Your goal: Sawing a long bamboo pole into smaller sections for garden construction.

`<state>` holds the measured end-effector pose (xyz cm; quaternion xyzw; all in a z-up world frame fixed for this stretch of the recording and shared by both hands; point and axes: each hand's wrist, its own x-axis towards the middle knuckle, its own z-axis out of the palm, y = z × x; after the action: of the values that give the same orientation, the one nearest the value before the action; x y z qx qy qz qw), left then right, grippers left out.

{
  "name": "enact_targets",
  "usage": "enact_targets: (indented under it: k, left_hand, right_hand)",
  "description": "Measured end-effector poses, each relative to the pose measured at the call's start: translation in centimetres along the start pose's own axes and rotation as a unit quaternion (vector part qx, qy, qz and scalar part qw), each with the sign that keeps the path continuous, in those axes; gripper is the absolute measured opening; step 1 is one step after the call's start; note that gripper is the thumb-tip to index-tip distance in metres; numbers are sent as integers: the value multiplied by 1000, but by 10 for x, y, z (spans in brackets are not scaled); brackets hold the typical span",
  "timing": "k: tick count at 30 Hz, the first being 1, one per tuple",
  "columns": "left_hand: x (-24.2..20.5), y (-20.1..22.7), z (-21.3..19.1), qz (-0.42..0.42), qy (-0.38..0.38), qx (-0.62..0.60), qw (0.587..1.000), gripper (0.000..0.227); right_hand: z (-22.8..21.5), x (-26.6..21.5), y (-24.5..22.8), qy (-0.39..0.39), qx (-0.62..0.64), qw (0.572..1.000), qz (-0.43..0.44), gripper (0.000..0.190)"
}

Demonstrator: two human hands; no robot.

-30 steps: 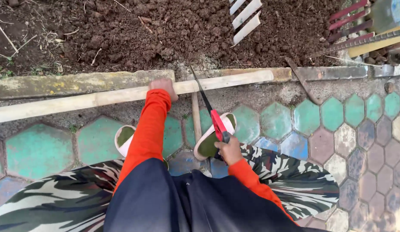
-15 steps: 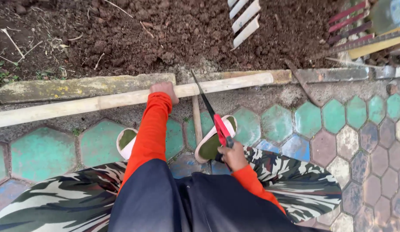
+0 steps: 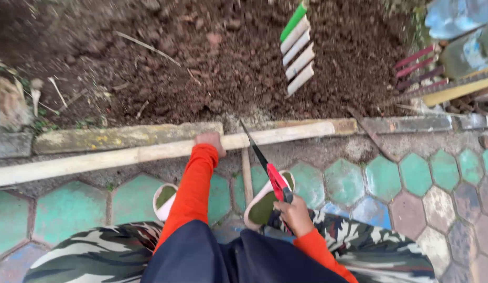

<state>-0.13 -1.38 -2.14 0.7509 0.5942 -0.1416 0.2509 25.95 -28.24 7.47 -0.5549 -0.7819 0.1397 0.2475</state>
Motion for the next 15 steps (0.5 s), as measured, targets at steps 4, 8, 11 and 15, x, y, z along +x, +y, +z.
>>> enact_targets:
  k: [4,8,11,15]
  left_hand:
    - [5,1,3,-24,2,13,1000,49]
    - [-7,-2,4,-18,-3,19,1000,65]
    - [-12,-7,-1,12,8,27,1000,81]
    - [-38,-5,-16,24,-7,17,1000,99]
  right_hand:
    - [-3,28,-13,-19,192,905,380,20]
    - [2,21,-19,-27,245,849,468,20]
    - [6,18,-23,-10,353,779,517,21]
    - [-2,22,-32,-18,354,785,509,19]
